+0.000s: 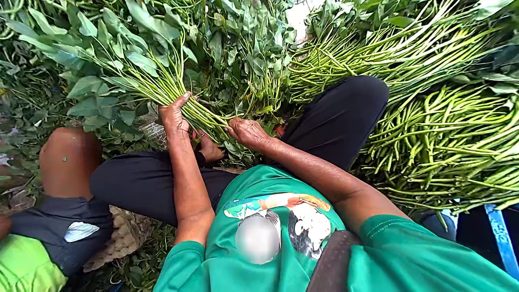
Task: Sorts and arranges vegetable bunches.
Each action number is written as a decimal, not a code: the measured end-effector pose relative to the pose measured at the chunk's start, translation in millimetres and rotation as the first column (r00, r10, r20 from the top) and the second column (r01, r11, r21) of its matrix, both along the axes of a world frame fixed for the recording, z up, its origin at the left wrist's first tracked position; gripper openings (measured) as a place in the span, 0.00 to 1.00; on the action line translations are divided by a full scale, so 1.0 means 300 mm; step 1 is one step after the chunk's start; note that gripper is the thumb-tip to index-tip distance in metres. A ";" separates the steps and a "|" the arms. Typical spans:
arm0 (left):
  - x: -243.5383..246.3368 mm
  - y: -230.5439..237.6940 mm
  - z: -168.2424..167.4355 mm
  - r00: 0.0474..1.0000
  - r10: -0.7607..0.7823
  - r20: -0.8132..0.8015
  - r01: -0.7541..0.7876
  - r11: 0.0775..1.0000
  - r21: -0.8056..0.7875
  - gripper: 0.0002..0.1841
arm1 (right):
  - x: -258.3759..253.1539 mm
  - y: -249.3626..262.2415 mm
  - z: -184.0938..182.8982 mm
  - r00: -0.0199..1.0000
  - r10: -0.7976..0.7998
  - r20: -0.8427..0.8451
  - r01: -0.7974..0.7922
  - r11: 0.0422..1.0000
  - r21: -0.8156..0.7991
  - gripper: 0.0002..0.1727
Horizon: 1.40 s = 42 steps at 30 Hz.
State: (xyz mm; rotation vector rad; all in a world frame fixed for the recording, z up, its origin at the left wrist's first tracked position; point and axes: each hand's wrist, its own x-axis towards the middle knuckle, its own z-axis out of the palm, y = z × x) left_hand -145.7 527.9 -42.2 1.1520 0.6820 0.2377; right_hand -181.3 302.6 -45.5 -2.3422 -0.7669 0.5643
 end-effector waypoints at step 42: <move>0.013 -0.126 0.037 0.980 0.030 0.198 -0.046 0.996 0.079 0.27 | 0.136 -0.094 0.122 0.995 -0.050 -0.081 0.055 0.996 0.068 0.30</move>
